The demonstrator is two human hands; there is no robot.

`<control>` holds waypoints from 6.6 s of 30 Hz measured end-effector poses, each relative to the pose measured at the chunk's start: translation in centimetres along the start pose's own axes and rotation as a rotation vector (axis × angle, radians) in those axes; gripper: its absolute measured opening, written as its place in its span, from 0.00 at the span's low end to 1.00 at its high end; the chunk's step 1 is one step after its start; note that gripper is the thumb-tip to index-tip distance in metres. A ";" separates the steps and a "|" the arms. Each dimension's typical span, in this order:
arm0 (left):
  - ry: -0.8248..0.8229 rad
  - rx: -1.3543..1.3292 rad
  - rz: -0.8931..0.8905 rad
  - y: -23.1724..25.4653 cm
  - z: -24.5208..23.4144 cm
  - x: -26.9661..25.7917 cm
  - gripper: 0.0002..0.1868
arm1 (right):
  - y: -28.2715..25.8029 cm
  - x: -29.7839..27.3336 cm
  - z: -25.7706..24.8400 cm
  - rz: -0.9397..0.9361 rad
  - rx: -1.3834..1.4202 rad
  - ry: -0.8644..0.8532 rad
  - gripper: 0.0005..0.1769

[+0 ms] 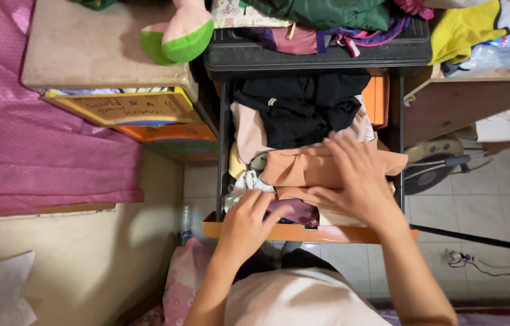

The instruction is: The person removes various clothing items and small boxes from a drawer and places them on the bed. After emptying the drawer, the person wipes the inside of the drawer with a yellow cloth.

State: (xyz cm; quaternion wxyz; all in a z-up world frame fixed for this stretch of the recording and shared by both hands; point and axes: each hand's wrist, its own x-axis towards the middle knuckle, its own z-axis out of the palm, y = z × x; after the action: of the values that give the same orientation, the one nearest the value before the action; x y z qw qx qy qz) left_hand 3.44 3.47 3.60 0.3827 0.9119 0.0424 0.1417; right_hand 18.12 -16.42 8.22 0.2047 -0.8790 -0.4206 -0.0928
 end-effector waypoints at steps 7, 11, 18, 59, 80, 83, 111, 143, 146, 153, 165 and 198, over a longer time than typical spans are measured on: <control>0.080 -0.058 0.066 -0.6 -0.6 2.0 0.18 | -1.9 -4.5 0.3 0.054 0.025 -0.353 0.22; -0.150 -0.062 0.160 -1.4 -0.8 2.4 0.25 | -1.6 -4.6 -0.1 -0.007 0.104 -0.187 0.36; -0.272 -0.186 0.022 -1.6 -0.3 3.9 0.38 | 1.6 -2.5 2.5 0.017 0.008 -0.362 0.39; -0.735 -1.613 -0.795 12.7 16.5 0.6 0.27 | 1.3 -22.2 -11.9 0.521 0.253 0.396 0.45; -1.439 -0.811 -0.704 21.0 43.5 -4.5 0.19 | 1.7 -48.1 -1.7 1.545 1.111 1.479 0.26; -1.591 -0.697 -0.705 21.1 47.2 -8.6 0.18 | -0.5 -52.4 0.7 1.654 1.049 1.596 0.26; -1.809 0.081 -0.176 20.6 78.3 -47.4 0.23 | 2.1 -94.6 7.6 2.537 -0.184 0.802 0.31; -0.454 -1.042 -0.215 11.1 16.9 -1.3 0.11 | 2.4 -19.4 -1.3 0.621 0.468 0.760 0.17; -0.302 -0.993 -0.225 8.9 13.2 0.3 0.12 | 1.7 -13.7 -2.0 0.440 0.432 0.608 0.18; 0.051 -0.974 -0.294 2.5 9.5 2.5 0.11 | 3.5 -2.1 -0.3 -0.026 0.268 0.175 0.29; 0.171 -0.960 -0.377 -2.4 9.6 3.6 0.12 | 7.0 9.6 6.5 -0.015 -0.206 -0.172 0.60; 0.159 -1.910 -0.762 -3.4 5.9 3.4 0.46 | 2.7 3.1 4.5 -0.196 -0.241 -0.080 0.45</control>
State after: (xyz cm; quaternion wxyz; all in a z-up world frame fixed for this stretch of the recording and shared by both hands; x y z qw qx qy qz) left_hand 8.47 2.43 -1.96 0.9633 0.1414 0.2235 0.0455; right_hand 22.14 -13.86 4.46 0.0708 -0.8549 -0.4981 -0.1268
